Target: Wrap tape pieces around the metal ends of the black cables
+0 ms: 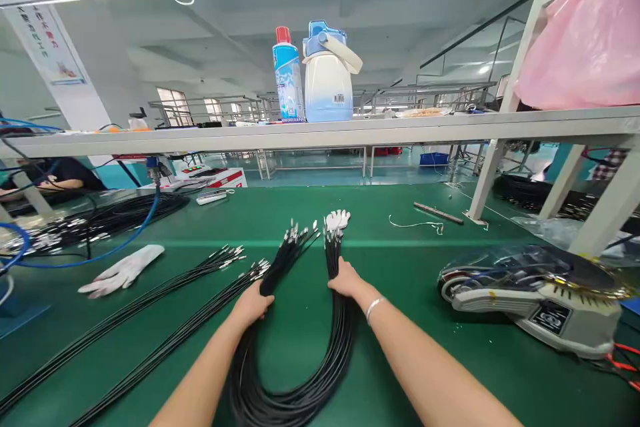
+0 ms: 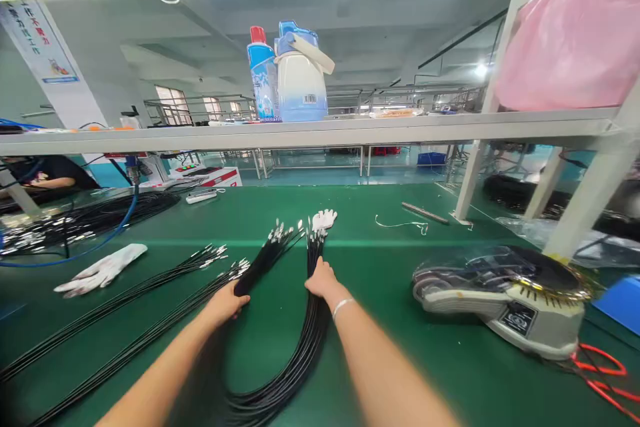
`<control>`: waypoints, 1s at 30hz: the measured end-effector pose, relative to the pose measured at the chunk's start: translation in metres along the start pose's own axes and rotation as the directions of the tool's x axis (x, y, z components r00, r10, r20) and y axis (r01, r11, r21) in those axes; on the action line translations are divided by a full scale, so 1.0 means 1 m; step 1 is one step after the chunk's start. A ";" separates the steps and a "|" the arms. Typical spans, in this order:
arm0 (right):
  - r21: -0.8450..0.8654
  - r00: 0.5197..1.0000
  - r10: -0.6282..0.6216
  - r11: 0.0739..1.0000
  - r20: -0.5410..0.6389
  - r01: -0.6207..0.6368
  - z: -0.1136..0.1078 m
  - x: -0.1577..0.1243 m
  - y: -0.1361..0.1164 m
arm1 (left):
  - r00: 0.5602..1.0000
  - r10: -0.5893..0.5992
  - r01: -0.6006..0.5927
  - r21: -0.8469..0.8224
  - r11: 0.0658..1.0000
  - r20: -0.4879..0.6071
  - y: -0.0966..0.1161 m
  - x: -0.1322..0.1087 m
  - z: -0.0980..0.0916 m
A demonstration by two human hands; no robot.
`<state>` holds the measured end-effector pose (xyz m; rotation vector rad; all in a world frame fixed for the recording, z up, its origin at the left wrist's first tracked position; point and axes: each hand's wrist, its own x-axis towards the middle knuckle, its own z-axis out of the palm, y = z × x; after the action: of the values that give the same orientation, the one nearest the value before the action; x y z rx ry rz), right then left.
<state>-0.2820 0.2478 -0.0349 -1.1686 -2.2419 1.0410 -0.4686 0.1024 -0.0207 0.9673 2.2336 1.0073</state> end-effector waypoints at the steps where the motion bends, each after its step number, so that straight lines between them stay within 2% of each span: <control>1: -0.027 1.000 0.019 0.999 -0.007 -0.019 0.009 0.003 0.009 | 0.999 -0.032 0.033 0.046 0.998 -0.027 -0.009 0.009 0.007; 4: -0.058 0.999 0.043 0.997 -0.029 -0.044 0.029 0.008 0.029 | 0.995 -0.070 0.079 0.148 0.986 -0.066 -0.029 0.028 0.014; 6: -0.060 0.998 0.051 0.997 -0.033 -0.053 0.035 0.011 0.035 | 0.995 -0.080 0.091 0.207 0.974 -0.061 -0.034 0.035 0.014; 11: -0.016 0.996 0.068 0.997 -0.050 -0.069 0.034 0.014 0.037 | 0.993 -0.111 0.115 0.310 0.944 -0.032 -0.030 0.041 0.013; 15: 0.036 0.994 0.052 0.998 -0.092 -0.048 0.033 0.003 0.036 | 0.990 -0.138 0.135 0.325 0.936 -0.014 -0.027 0.038 0.014; 22: 0.071 0.994 0.007 0.997 -0.112 0.001 0.040 -0.061 0.039 | 0.981 -0.192 0.182 0.238 0.954 0.017 -0.036 0.023 0.010; 27: 0.112 0.997 -0.002 0.994 -0.075 0.011 0.036 -0.110 0.046 | 0.976 -0.215 0.206 0.185 0.961 0.028 -0.039 0.016 0.008; 30: 0.180 1.000 -0.006 0.984 0.004 0.006 0.032 -0.147 0.060 | 0.977 -0.212 0.204 0.169 0.964 0.030 -0.035 0.013 0.005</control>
<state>-0.1871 0.1353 -0.1034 -1.0826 -2.1025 1.2169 -0.4868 0.0977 -0.0535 0.7936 2.3492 0.7079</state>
